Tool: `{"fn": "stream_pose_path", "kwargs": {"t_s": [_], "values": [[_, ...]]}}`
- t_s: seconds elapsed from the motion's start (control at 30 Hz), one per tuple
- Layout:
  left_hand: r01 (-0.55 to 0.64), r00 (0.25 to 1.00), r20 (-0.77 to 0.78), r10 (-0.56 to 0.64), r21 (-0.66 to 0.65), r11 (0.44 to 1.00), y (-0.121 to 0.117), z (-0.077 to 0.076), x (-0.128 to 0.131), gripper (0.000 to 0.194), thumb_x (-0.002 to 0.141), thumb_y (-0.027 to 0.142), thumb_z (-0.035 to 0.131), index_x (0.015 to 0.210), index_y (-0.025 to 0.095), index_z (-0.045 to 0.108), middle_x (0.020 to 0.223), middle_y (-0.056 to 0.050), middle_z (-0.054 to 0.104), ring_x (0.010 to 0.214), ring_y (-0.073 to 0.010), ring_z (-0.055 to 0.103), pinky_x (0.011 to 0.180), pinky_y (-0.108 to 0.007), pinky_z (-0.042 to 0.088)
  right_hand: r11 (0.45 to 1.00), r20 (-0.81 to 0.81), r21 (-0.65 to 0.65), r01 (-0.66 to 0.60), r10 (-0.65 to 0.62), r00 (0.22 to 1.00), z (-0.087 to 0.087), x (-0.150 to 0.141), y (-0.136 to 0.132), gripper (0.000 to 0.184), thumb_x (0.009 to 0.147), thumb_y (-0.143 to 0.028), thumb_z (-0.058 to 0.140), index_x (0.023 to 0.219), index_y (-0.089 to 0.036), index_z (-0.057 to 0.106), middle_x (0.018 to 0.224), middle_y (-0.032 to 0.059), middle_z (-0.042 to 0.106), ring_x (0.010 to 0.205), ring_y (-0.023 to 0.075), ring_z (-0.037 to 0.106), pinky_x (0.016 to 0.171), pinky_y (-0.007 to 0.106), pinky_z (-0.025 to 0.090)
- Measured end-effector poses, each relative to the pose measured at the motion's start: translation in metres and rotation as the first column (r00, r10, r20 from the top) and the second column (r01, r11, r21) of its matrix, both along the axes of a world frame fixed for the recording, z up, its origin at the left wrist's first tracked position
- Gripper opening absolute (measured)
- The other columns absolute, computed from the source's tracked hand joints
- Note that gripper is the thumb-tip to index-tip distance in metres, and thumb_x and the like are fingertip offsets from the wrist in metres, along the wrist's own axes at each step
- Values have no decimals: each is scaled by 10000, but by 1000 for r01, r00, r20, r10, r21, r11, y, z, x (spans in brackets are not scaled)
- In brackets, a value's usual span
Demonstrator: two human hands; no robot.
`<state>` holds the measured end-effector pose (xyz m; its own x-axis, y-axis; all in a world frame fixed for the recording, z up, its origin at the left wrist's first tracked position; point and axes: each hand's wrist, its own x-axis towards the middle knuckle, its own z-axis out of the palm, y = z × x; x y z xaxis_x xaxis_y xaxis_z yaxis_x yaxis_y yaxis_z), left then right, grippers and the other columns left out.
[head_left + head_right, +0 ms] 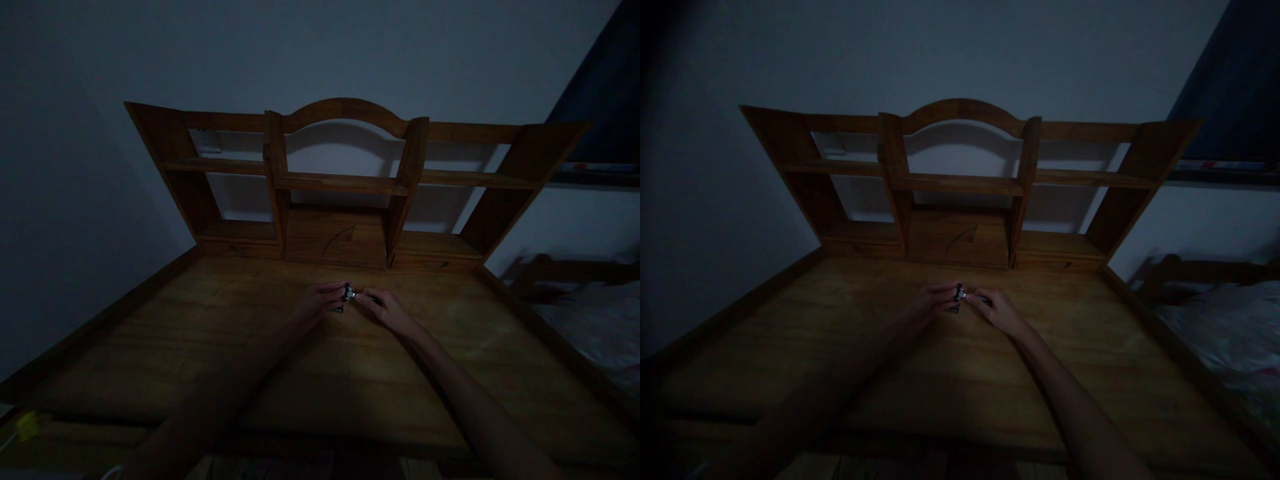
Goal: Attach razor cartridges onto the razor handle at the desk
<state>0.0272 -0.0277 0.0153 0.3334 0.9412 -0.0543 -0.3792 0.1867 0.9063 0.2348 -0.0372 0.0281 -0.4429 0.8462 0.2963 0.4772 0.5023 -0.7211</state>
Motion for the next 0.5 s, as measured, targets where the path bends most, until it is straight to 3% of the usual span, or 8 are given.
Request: {"fn": "stream_pose_path", "kwargs": {"t_s": [0.27, 0.5], "values": [[-3, 1000, -31, 3, 5, 1000, 2, -1, -1, 372, 682, 268, 776, 1029, 158, 704, 1096, -106, 678, 1026, -221, 617, 940, -351, 460, 1000, 0, -18, -15, 15, 1000, 3, -1, -2, 420, 902, -519, 434, 712, -164, 553, 633, -22, 475, 594, 113, 429, 548, 242, 284], [5, 999, -32, -5, -9, 1000, -3, 8, -2, 371, 671, 271, 783, 1015, 153, 707, 1086, -107, 678, 1003, -213, 621, 922, -324, 460, 991, -66, -126, -49, 40, 997, 4, -4, -2, 452, 882, -563, 427, 698, -163, 527, 626, -27, 416, 582, 108, 386, 525, 236, 277]]}}
